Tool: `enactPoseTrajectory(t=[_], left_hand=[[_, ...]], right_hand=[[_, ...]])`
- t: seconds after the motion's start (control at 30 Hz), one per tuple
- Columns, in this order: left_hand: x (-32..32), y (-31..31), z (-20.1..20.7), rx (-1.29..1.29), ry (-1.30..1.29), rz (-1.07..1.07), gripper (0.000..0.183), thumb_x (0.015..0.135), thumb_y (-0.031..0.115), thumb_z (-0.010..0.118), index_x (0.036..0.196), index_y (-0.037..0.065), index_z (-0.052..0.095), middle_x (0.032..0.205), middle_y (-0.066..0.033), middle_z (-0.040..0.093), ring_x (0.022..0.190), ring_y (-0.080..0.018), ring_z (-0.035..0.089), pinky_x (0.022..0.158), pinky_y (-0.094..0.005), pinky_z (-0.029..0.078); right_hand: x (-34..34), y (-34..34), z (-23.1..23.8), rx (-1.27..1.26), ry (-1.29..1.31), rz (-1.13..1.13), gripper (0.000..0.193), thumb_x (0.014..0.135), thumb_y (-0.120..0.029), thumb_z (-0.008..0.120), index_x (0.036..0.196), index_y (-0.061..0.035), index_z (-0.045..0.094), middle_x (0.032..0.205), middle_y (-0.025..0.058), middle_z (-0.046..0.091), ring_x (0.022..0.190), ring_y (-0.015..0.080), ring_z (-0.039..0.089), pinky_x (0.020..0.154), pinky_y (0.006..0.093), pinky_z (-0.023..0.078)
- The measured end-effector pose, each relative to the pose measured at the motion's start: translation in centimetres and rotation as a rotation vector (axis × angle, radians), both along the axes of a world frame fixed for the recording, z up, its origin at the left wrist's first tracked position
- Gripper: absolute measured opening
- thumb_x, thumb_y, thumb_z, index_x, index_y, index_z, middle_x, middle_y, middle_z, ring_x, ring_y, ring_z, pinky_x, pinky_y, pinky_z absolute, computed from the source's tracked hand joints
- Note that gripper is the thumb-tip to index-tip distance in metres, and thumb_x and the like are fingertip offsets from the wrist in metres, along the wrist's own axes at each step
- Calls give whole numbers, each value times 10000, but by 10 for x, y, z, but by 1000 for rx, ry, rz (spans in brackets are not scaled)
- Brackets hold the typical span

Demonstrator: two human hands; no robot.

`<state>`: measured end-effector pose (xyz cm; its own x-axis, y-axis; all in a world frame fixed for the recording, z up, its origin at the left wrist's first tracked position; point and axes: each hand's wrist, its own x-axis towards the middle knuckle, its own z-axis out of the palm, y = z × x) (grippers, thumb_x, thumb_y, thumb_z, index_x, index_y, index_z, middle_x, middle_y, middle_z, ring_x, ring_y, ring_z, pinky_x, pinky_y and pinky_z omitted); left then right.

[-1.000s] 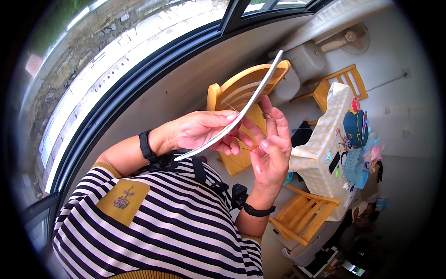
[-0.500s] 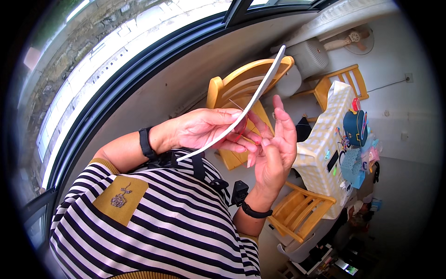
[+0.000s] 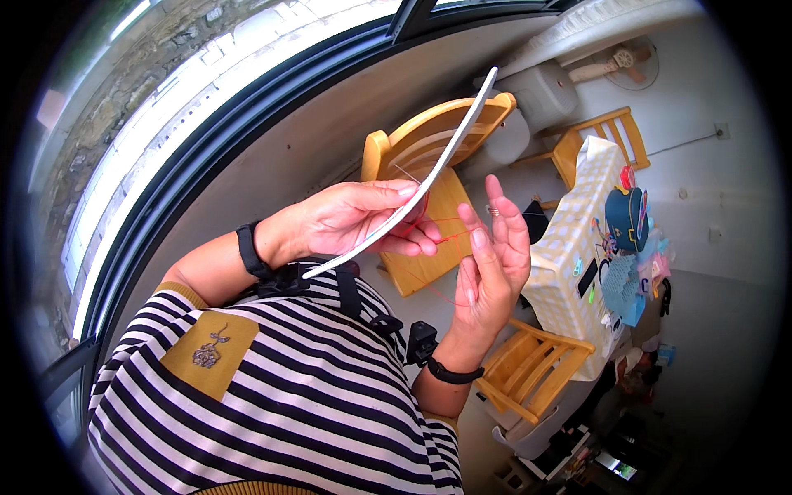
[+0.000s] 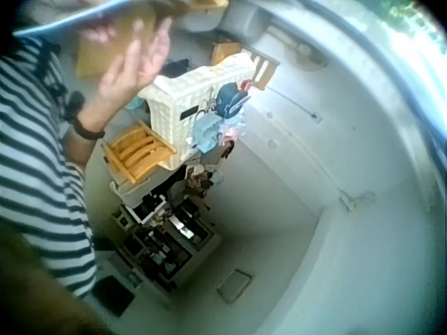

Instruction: The person threads a red string through the small holes of a colorful patterned sandal sole while holding it near a window.

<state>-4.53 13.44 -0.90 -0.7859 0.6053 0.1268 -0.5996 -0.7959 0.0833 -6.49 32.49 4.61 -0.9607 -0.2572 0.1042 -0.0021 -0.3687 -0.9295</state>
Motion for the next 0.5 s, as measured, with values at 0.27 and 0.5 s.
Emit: enactPoseTrajectory(t=[0.27, 0.5], left_hand=[[0, -2, 0, -12, 25, -15, 238, 1001, 207, 400, 1044, 3, 516, 1065, -236, 581, 998, -316, 616, 891, -350, 531], [1, -2, 1, -39, 45, -28, 211, 993, 201, 417, 1043, 18, 507, 1035, -221, 587, 952, -289, 623, 878, -356, 520]], right_hand=[[5, 2, 4, 8, -61, -7, 310, 882, 52, 506, 1192, 48, 496, 1297, 253, 481, 979, 171, 629, 378, 108, 342], [5, 4, 5, -59, -20, -17, 297, 879, 62, 500, 1174, 31, 511, 1304, 255, 479, 941, 152, 637, 386, 110, 338]])
